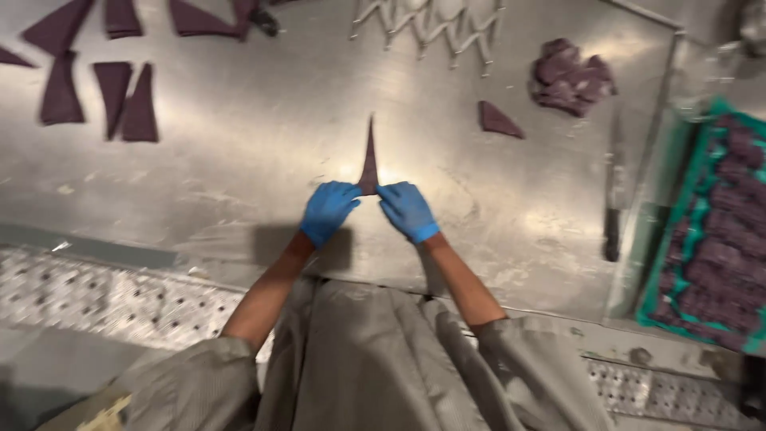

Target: Shaping triangular pieces of purple dough into small croissants on a metal workbench.

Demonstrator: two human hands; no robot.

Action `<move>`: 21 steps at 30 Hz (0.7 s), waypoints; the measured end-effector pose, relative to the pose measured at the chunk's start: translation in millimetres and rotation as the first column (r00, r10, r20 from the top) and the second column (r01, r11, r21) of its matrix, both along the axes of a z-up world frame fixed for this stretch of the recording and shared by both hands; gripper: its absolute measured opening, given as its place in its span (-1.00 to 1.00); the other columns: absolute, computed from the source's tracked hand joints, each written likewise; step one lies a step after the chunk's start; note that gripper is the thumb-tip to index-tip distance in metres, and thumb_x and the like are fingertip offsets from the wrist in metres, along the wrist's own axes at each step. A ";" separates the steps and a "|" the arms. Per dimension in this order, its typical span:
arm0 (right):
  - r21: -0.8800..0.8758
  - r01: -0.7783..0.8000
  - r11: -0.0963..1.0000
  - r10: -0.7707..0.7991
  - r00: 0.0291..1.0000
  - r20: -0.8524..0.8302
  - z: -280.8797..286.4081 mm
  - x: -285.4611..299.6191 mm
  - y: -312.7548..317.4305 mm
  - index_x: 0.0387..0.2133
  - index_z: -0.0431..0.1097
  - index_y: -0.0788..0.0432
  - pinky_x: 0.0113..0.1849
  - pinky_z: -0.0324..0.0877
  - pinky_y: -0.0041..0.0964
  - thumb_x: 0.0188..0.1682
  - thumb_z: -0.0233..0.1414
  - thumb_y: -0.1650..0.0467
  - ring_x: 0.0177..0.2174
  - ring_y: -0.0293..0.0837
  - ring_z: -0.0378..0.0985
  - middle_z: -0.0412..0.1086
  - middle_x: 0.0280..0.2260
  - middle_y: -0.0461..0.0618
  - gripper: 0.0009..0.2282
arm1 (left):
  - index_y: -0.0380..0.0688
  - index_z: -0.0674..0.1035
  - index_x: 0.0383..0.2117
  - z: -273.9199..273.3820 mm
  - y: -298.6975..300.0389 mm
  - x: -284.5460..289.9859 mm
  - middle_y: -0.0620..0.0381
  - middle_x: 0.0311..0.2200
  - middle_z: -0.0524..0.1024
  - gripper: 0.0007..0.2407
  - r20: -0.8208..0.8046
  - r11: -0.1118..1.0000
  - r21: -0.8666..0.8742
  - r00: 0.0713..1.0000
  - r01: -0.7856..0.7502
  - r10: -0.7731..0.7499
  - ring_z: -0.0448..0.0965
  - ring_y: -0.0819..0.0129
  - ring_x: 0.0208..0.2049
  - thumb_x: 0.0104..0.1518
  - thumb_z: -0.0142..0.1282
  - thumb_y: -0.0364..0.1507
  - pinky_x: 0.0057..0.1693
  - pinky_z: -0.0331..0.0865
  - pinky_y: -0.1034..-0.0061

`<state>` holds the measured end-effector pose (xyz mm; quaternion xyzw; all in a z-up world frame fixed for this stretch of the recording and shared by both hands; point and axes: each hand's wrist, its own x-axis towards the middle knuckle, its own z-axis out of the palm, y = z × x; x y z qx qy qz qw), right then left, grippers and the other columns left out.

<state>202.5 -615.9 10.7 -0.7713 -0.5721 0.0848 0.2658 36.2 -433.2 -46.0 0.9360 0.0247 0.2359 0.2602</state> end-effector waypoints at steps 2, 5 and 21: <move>0.037 -0.026 0.999 0.024 0.997 0.072 4.4 6.9 -3.3 -0.06 0.48 0.19 -0.13 0.34 0.00 -0.01 0.12 0.39 -0.23 0.13 0.44 0.45 -0.25 0.11 -0.74 | -0.07 0.61 -0.15 -3.1 -5.9 16.6 0.10 -0.19 0.58 -0.82 -0.051 1.000 -0.016 0.999 -0.002 0.001 0.50 0.13 -0.16 0.16 0.18 -0.37 -0.01 0.34 0.27; 0.021 -0.060 0.998 0.058 0.994 0.096 -3.8 9.3 6.9 -0.15 0.47 0.17 -0.14 0.33 -0.01 -0.01 0.15 0.34 -0.23 0.11 0.44 0.44 -0.29 0.09 -0.78 | -0.08 0.63 -0.18 13.9 3.3 23.1 0.09 -0.26 0.56 -0.81 -0.180 1.000 0.010 0.984 -0.008 0.010 0.49 0.13 -0.22 0.14 0.19 -0.34 -0.05 0.35 0.26; 0.153 0.192 0.969 -0.191 0.981 -0.019 -11.2 5.1 28.4 -0.44 0.43 0.08 -0.02 0.19 0.00 -0.14 0.28 0.26 -0.07 0.12 0.32 0.37 -0.13 0.09 -0.79 | -0.08 0.64 -0.33 16.7 16.9 45.2 0.02 -0.03 0.41 -0.75 -0.274 0.981 -0.107 0.953 -0.164 0.130 0.28 0.03 0.08 0.09 0.31 -0.19 0.14 0.12 0.12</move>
